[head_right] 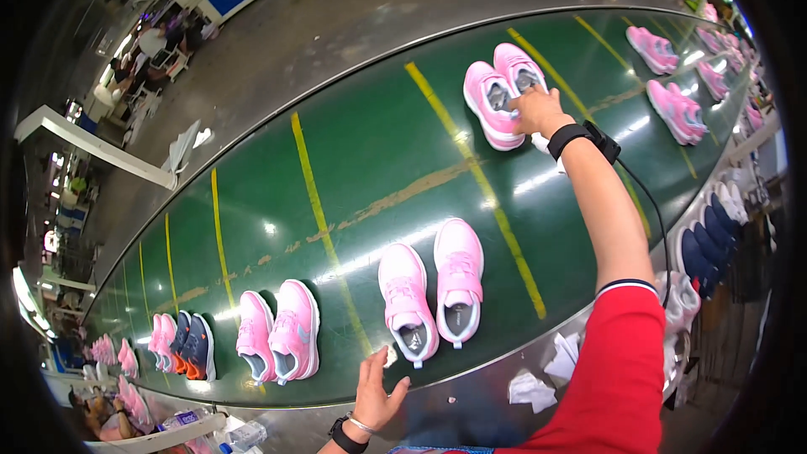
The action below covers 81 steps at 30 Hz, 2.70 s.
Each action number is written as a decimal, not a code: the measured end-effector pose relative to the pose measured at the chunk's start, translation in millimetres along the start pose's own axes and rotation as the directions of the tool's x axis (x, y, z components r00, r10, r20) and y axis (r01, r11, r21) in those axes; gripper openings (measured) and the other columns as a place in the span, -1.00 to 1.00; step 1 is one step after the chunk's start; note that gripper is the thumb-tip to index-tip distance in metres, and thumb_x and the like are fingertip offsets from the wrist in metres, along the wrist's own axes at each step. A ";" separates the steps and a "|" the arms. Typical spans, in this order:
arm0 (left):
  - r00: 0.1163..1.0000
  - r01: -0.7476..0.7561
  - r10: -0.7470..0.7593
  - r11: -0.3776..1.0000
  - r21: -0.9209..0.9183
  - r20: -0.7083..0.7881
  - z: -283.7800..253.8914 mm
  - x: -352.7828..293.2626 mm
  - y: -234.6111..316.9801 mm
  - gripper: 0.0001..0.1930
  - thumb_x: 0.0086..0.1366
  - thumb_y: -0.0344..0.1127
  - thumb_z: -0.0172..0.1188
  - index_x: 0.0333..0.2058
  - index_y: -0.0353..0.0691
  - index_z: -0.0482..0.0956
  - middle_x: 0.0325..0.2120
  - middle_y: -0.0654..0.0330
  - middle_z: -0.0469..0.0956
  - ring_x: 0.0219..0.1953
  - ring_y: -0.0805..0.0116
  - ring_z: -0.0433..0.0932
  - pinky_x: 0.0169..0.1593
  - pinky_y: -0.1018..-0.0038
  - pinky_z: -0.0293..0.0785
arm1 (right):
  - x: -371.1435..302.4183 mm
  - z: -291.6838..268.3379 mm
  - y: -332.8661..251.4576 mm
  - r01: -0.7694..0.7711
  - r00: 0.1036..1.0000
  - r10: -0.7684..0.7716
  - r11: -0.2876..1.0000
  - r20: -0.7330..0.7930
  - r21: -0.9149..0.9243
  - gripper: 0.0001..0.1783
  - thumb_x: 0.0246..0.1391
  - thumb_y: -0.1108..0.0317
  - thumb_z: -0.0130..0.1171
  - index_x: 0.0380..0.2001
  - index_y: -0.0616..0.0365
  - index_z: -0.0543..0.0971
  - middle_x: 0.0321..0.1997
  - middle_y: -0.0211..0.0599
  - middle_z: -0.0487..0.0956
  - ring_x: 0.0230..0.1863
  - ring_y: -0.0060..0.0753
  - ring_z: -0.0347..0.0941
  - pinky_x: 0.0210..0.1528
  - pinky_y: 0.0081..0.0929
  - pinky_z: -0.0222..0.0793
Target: Inspecting and cleaning sneakers on a production line using a cloth and liquid.
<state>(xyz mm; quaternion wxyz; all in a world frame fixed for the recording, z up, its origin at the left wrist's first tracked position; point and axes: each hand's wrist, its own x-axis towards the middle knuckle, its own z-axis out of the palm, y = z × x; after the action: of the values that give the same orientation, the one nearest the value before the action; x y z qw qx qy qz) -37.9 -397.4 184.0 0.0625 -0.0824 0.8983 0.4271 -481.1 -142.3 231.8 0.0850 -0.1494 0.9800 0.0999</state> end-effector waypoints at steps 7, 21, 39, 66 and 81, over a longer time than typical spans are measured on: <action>0.978 0.202 -0.180 0.950 -0.239 0.109 22.9 61.5 -31.3 -0.19 -0.04 -0.27 0.24 0.12 -0.45 -0.01 -0.05 -0.20 0.18 0.03 -0.06 0.18 0.09 0.25 0.15 | 11.0 52.5 -8.2 -0.043 0.906 0.158 0.957 -0.393 0.285 -0.24 -0.38 0.33 0.30 0.06 -0.20 0.34 0.15 -0.01 0.19 0.18 0.05 0.07 0.17 -0.17 0.05; 0.835 0.413 -0.514 0.347 -0.842 0.198 35.9 76.7 -66.7 -0.71 -0.03 -0.47 -0.01 -0.27 -0.38 0.47 -0.42 0.13 0.52 -0.39 0.31 0.50 -0.25 0.48 0.41 | -265.7 127.1 -172.4 -0.320 0.939 -0.022 -0.425 0.343 0.847 -0.44 -0.17 0.55 -0.06 0.03 0.29 0.27 -0.14 -0.31 0.42 -0.20 -0.50 0.36 -0.15 -0.56 0.29; 0.801 0.471 -0.437 0.040 -0.881 0.409 -13.2 -34.5 -136.9 -0.74 0.05 -0.46 -0.05 -0.28 -0.48 0.45 -0.36 0.03 0.52 -0.34 0.26 0.53 -0.24 0.43 0.46 | -370.4 131.8 -224.8 -0.574 0.818 -0.409 -0.618 0.404 0.538 -0.48 -0.13 0.53 -0.05 0.00 0.33 0.27 -0.06 -0.19 0.44 -0.10 -0.40 0.44 -0.04 -0.48 0.36; 0.899 0.397 -0.130 -0.157 -0.904 0.417 -55.0 -82.5 -135.8 -0.54 0.30 -0.18 -0.11 0.11 -0.27 0.17 0.04 0.13 0.31 0.06 0.28 0.32 0.13 0.35 0.23 | -398.2 133.4 -258.5 -0.563 0.819 -0.420 -0.450 0.392 0.694 -0.48 -0.12 0.55 -0.03 0.02 0.29 0.30 -0.10 -0.25 0.47 -0.13 -0.43 0.44 -0.09 -0.53 0.34; 0.950 0.225 -0.308 0.584 -0.780 0.044 -98.5 -126.1 -113.7 -0.51 0.15 -0.43 0.06 0.10 -0.25 0.24 -0.02 0.20 0.37 -0.02 0.37 0.38 0.04 0.50 0.29 | -419.2 81.9 -259.0 -0.213 0.948 -0.297 -0.334 0.112 0.918 -0.30 -0.11 0.51 0.15 0.14 0.19 0.15 0.11 -0.31 0.28 0.14 -0.41 0.18 0.19 -0.50 0.04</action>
<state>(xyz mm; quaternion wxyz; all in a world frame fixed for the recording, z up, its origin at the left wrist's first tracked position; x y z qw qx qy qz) 104.3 -532.7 182.8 0.0409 -0.2555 0.6049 0.7531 4.8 -250.8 191.1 0.3262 -0.0351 0.6070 -0.7238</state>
